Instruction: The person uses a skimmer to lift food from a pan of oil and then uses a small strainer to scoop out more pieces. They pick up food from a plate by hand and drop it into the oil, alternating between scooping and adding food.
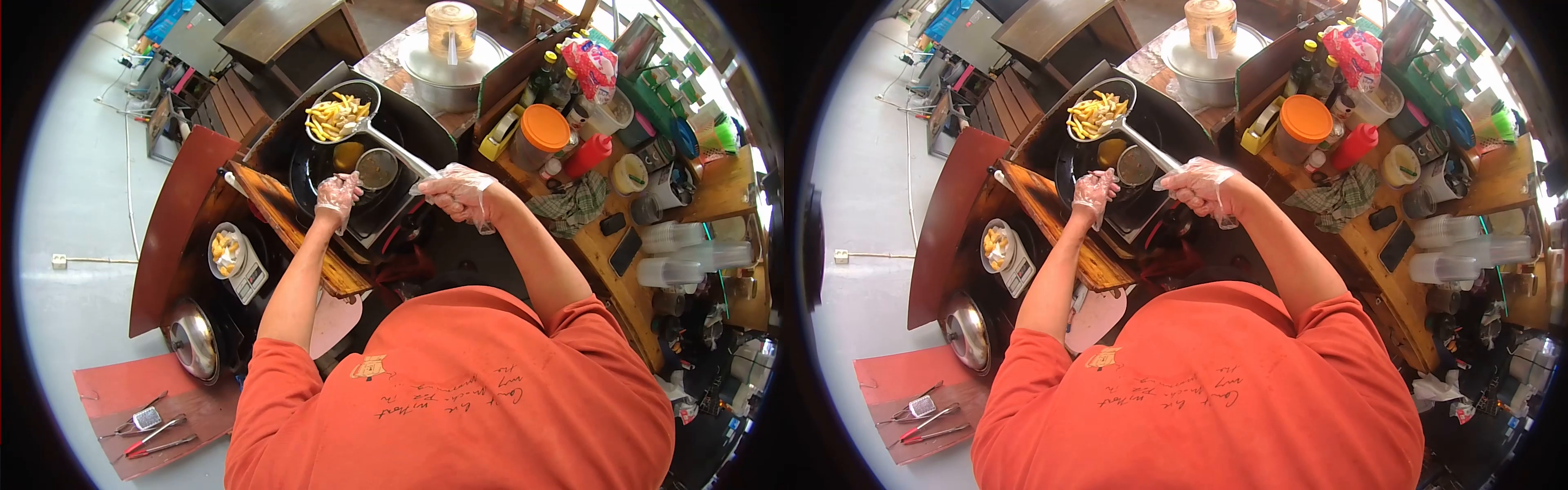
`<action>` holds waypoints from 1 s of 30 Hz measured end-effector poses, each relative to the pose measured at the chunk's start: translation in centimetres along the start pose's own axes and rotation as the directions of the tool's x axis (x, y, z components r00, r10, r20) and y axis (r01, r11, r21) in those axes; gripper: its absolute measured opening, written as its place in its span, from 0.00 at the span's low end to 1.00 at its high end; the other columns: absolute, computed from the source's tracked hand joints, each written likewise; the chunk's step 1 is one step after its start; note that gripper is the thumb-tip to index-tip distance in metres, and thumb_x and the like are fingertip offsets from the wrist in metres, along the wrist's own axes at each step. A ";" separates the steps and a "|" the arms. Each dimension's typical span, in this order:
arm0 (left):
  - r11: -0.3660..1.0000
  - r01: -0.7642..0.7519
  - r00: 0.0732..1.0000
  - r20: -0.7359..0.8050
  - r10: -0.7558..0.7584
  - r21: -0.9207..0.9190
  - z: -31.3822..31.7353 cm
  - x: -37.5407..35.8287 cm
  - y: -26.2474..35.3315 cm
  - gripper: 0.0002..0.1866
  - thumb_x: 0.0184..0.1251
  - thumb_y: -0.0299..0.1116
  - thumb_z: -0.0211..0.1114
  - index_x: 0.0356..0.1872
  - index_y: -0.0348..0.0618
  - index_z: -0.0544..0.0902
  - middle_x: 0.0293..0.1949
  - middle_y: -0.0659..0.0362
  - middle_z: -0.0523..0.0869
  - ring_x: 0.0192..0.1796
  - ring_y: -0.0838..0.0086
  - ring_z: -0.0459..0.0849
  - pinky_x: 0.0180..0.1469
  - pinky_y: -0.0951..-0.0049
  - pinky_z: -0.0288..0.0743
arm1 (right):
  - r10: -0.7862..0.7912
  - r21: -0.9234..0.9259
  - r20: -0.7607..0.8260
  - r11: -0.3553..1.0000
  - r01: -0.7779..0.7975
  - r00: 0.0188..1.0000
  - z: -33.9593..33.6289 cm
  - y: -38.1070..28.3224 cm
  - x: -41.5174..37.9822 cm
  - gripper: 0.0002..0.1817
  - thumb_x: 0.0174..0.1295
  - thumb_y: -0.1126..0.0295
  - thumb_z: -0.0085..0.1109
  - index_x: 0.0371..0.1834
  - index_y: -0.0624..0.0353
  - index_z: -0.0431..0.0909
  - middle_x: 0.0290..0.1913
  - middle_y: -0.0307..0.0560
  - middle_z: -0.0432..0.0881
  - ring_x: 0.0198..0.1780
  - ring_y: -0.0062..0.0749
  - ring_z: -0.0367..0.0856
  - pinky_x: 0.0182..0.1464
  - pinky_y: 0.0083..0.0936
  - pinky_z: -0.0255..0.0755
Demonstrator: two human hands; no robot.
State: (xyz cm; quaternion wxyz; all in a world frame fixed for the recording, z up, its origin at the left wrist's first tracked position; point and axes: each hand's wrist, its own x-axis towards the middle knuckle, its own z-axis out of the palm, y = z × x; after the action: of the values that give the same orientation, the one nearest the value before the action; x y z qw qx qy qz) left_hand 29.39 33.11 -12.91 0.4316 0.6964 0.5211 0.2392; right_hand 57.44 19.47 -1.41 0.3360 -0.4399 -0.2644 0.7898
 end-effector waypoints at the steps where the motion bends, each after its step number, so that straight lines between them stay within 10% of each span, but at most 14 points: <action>1: 0.997 0.001 1.000 -0.004 -0.002 -0.071 -0.3 -0.4 0.4 0.19 0.74 0.45 0.60 0.35 0.35 0.83 0.25 0.58 0.85 0.25 0.79 0.81 0.28 0.76 0.75 | -0.001 0.002 0.010 1.000 0.001 1.000 -0.1 0.0 0.0 0.17 0.62 0.64 0.67 0.19 0.52 0.69 0.14 0.30 0.65 0.11 0.13 0.56 0.12 0.15 0.49; 8: 0.989 -0.109 0.993 -0.063 0.103 -0.100 -3.5 -0.8 1.6 0.19 0.74 0.45 0.61 0.35 0.36 0.83 0.25 0.58 0.86 0.25 0.78 0.82 0.29 0.76 0.75 | 0.004 -0.029 -0.007 1.000 -0.004 1.000 0.3 -0.1 0.0 0.14 0.65 0.64 0.63 0.23 0.53 0.73 0.14 0.27 0.61 0.12 0.12 0.54 0.13 0.14 0.46; 12: 0.933 -0.084 0.980 -0.141 0.141 0.350 -5.7 -0.2 0.8 0.18 0.73 0.45 0.60 0.34 0.38 0.84 0.25 0.58 0.86 0.26 0.73 0.83 0.32 0.70 0.75 | 0.019 -0.008 -0.011 1.000 -0.019 1.000 0.4 -0.1 -0.1 0.18 0.63 0.64 0.66 0.20 0.51 0.68 0.14 0.31 0.65 0.11 0.13 0.56 0.12 0.14 0.49; 14: 0.641 -0.264 0.882 -0.089 0.463 0.720 -6.2 -0.8 0.9 0.19 0.74 0.45 0.57 0.33 0.37 0.83 0.26 0.54 0.86 0.30 0.63 0.85 0.36 0.65 0.76 | -0.004 -0.015 -0.022 1.000 0.003 1.000 0.5 -0.1 -0.4 0.18 0.63 0.64 0.66 0.20 0.51 0.68 0.14 0.31 0.65 0.11 0.13 0.56 0.12 0.14 0.49; 24: 0.821 -0.038 0.896 -0.345 0.281 0.570 -6.8 -1.1 0.8 0.19 0.75 0.42 0.56 0.35 0.35 0.83 0.30 0.51 0.87 0.35 0.62 0.86 0.41 0.65 0.77 | -0.010 -0.044 -0.027 0.999 0.009 1.000 -0.1 0.1 -1.0 0.14 0.65 0.63 0.63 0.23 0.53 0.73 0.13 0.27 0.63 0.12 0.11 0.56 0.13 0.13 0.49; 29: 0.710 -0.085 0.949 -0.161 0.271 0.699 -4.5 -2.4 1.9 0.15 0.75 0.39 0.54 0.38 0.40 0.83 0.34 0.52 0.86 0.41 0.60 0.85 0.45 0.61 0.77 | -0.011 -0.020 -0.030 1.000 0.010 0.999 -0.2 0.0 -1.2 0.15 0.65 0.64 0.64 0.22 0.52 0.71 0.14 0.30 0.64 0.12 0.13 0.56 0.12 0.15 0.50; 30: 0.420 -0.251 0.917 0.076 0.391 0.872 -4.2 -3.1 1.7 0.12 0.74 0.35 0.53 0.45 0.42 0.84 0.40 0.53 0.85 0.44 0.59 0.85 0.47 0.62 0.78 | -0.011 -0.021 -0.029 1.000 0.010 1.000 -0.3 0.0 -1.2 0.15 0.65 0.64 0.64 0.22 0.52 0.71 0.14 0.30 0.64 0.12 0.13 0.56 0.12 0.15 0.50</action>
State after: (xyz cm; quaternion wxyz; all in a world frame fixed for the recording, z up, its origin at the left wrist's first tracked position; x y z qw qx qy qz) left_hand 25.90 31.53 -8.91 -0.0704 0.8850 0.4549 0.0695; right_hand 58.14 18.62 -0.92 0.3394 -0.4532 -0.2699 0.7788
